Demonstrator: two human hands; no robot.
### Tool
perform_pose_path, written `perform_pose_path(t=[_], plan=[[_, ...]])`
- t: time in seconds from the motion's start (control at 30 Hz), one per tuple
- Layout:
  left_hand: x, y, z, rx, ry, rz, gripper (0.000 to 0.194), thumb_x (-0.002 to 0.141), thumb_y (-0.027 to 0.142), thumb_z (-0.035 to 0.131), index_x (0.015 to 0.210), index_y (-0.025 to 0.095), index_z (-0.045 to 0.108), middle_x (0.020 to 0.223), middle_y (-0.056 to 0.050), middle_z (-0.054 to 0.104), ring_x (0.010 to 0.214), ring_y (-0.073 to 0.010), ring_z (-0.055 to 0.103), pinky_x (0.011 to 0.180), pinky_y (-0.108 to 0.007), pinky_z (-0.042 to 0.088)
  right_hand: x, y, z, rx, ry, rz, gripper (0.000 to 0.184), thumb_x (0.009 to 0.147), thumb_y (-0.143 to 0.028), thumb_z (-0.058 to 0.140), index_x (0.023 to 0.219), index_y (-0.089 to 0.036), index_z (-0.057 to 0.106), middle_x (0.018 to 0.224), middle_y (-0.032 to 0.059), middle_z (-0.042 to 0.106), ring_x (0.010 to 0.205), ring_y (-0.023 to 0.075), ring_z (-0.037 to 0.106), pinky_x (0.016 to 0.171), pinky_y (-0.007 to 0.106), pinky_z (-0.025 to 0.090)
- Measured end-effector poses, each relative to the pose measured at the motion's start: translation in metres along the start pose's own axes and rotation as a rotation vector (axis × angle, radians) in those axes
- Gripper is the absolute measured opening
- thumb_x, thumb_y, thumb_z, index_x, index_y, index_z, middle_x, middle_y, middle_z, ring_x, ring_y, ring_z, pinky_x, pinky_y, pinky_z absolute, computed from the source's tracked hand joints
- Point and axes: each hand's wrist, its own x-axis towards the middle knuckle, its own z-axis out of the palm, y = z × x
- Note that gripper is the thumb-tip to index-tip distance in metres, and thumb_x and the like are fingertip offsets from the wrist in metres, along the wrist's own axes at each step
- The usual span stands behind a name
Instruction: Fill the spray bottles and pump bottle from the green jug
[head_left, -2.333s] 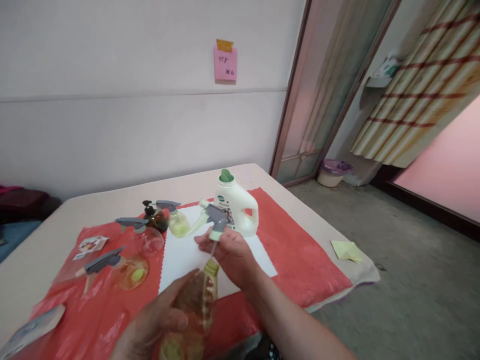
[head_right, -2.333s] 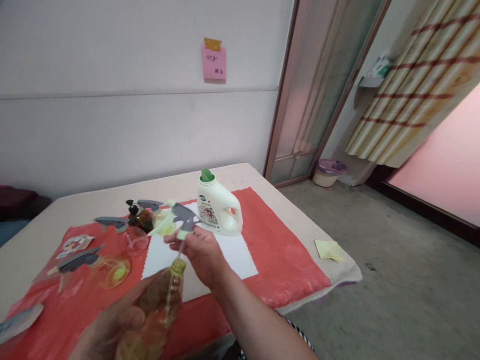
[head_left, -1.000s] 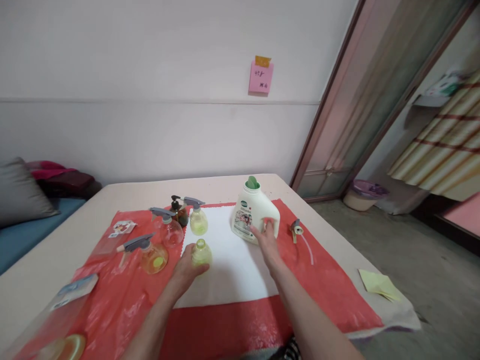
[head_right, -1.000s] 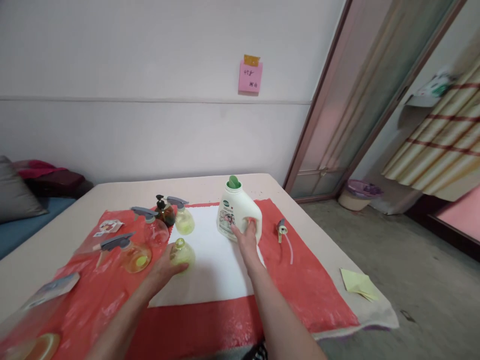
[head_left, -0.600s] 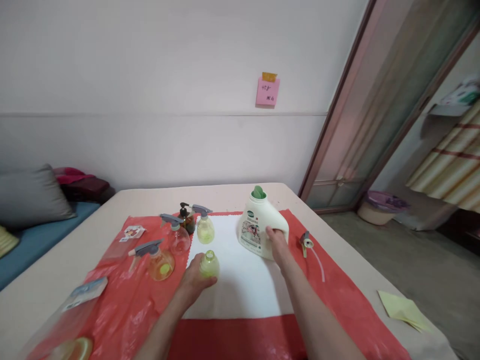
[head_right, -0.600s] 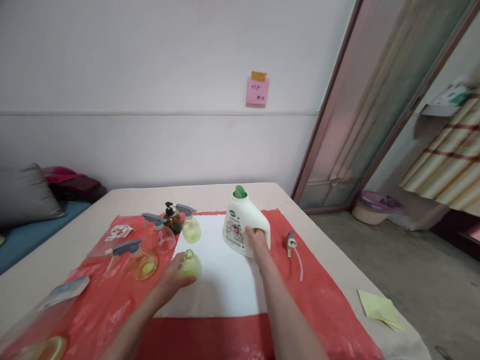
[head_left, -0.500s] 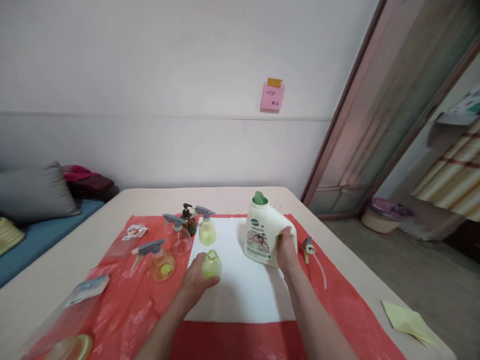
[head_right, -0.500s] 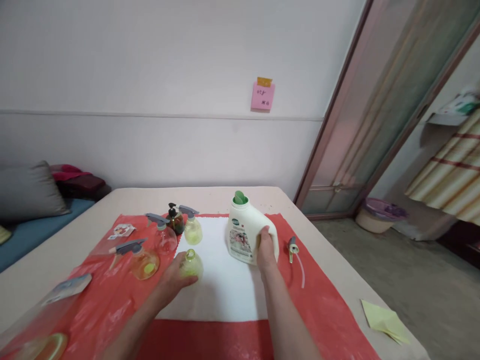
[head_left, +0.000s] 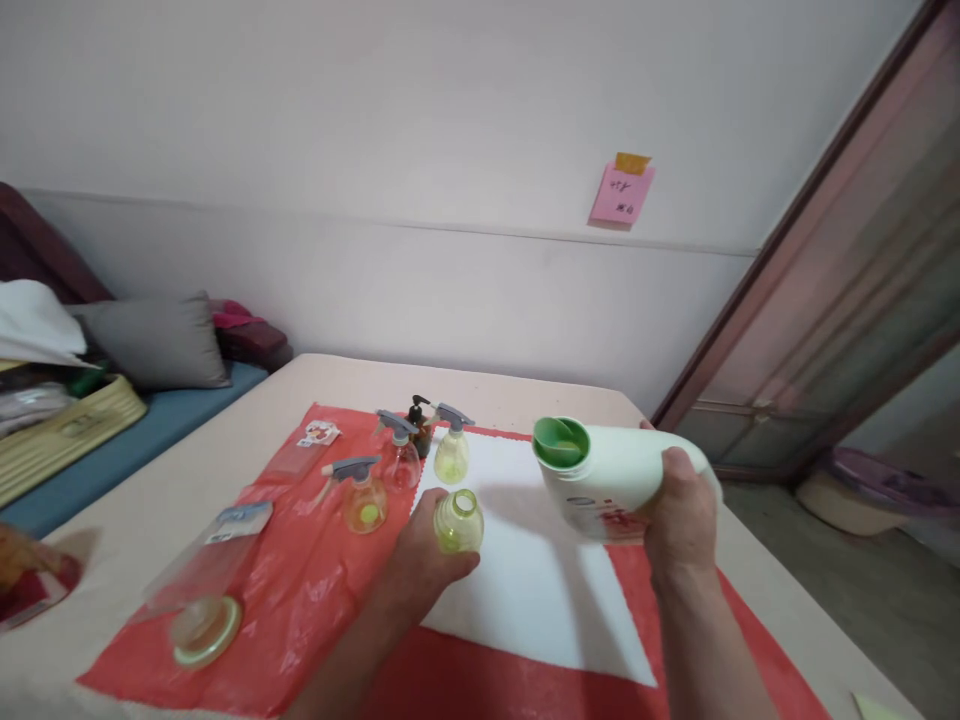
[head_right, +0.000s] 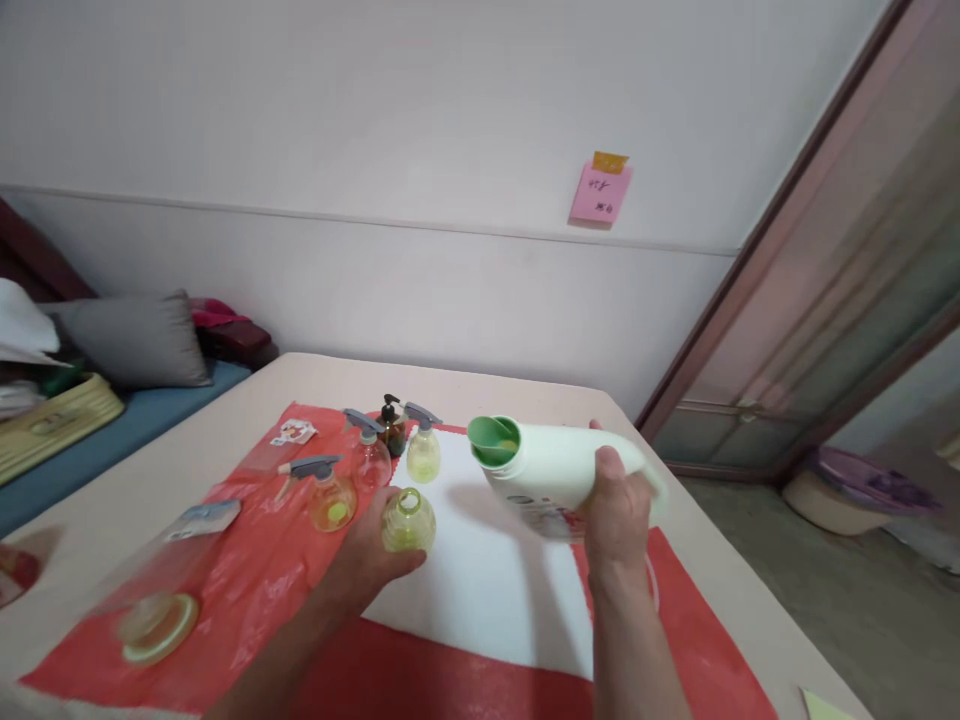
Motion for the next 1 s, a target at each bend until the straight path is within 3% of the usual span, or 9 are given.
perform_pose_path(t=[0.17, 0.33, 0.43, 0.63, 0.8, 1.0], plan=[[0.002, 0.0, 0.002, -0.105, 0.066, -0.008, 0.067, 0.061, 0.019, 0.076, 0.122, 0.024, 0.048, 0.115, -0.007, 0.066, 0.103, -0.0272, 0.062, 0.085, -0.036, 0.048, -0.002, 0.005, -0.004, -0.243, -0.071, -0.083, 0.072, 0.087, -0.068, 0.046, 0.127, -0.012, 0.067, 0.126, 0.0168, 0.068, 0.122, 0.0375, 0.057, 0.106, 0.052, 0.04], [0.004, 0.001, 0.005, -0.015, -0.013, -0.01, 0.069, 0.062, 0.021, 0.077, 0.124, 0.024, 0.048, 0.119, -0.007, 0.065, 0.107, -0.0293, 0.06, 0.088, -0.039, 0.047, -0.003, 0.018, -0.014, -0.439, -0.31, -0.189, 0.1, 0.076, -0.09, 0.033, 0.134, -0.013, 0.06, 0.137, 0.0211, 0.06, 0.128, 0.0416, 0.052, 0.114, 0.059, 0.028], [0.005, 0.0, 0.007, 0.018, -0.005, 0.014, 0.07, 0.061, 0.021, 0.077, 0.125, 0.023, 0.049, 0.12, -0.007, 0.064, 0.11, -0.03, 0.059, 0.094, -0.041, 0.045, -0.002, 0.024, -0.021, -0.527, -0.442, -0.219, 0.11, 0.071, -0.095, 0.034, 0.146, -0.016, 0.046, 0.148, 0.0213, 0.05, 0.131, 0.0408, 0.05, 0.112, 0.057, 0.033], [0.01, -0.006, 0.008, 0.078, 0.038, -0.017, 0.071, 0.065, 0.022, 0.075, 0.129, 0.023, 0.047, 0.123, -0.008, 0.062, 0.112, -0.03, 0.058, 0.095, -0.042, 0.045, -0.004, 0.023, -0.029, -0.694, -0.548, -0.226, 0.133, 0.056, -0.088, 0.067, 0.159, -0.019, 0.017, 0.149, 0.0209, 0.047, 0.128, 0.0444, 0.052, 0.097, 0.053, 0.048], [0.009, -0.008, 0.007, 0.102, 0.052, -0.025, 0.069, 0.064, 0.02, 0.073, 0.129, 0.025, 0.048, 0.13, -0.007, 0.058, 0.119, -0.0291, 0.055, 0.101, -0.043, 0.042, -0.007, 0.013, -0.035, -0.784, -0.583, -0.405, 0.124, 0.065, -0.087, 0.061, 0.161, -0.026, 0.01, 0.147, 0.0173, 0.051, 0.127, 0.0453, 0.053, 0.099, 0.06, 0.048], [0.007, -0.007, 0.006, 0.049, 0.013, -0.058, 0.072, 0.063, 0.019, 0.073, 0.131, 0.026, 0.048, 0.132, -0.006, 0.058, 0.121, -0.028, 0.054, 0.103, -0.042, 0.042, -0.003, 0.005, -0.052, -0.891, -0.514, -0.798, 0.106, 0.08, -0.083, 0.046, 0.161, -0.027, 0.009, 0.154, 0.0156, 0.044, 0.136, 0.0455, 0.045, 0.106, 0.064, 0.043]])
